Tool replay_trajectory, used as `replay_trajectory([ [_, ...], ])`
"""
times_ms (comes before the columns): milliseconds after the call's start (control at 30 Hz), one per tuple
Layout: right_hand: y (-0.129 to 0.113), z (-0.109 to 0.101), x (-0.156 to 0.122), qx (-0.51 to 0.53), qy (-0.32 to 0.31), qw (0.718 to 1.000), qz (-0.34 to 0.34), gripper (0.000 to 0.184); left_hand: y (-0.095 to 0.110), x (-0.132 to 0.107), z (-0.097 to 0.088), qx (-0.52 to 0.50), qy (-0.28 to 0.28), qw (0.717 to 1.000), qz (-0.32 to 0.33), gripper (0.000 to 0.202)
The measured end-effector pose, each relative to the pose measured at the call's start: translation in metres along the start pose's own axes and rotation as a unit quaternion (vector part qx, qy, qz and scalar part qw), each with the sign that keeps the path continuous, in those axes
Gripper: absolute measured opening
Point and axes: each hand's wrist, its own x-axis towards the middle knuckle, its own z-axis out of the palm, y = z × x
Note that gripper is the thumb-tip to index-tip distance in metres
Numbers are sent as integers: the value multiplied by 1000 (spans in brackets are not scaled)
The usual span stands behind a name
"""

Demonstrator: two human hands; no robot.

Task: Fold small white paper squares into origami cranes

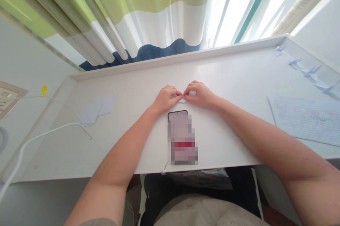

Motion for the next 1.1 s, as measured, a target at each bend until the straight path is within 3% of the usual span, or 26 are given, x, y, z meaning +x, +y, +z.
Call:
replay_trajectory([
  [267, 2, -2, 0, -66, -12, 996, -60, 14, -3, 0, -3, 18, -31, 999, 14, 18],
  [533, -8, -4, 0, -200, -28, 974, -103, 25, -11, 3, 0, 43, -27, 997, 66, 18],
  [800, 6, -7, -3, -2, -18, 997, -72, 20, -7, -1, -4, 102, -32, 990, 96, 20],
  [1100, 10, -8, -9, 18, -25, 994, -106, 22, -7, -2, -12, 120, -54, 979, 154, 22],
])
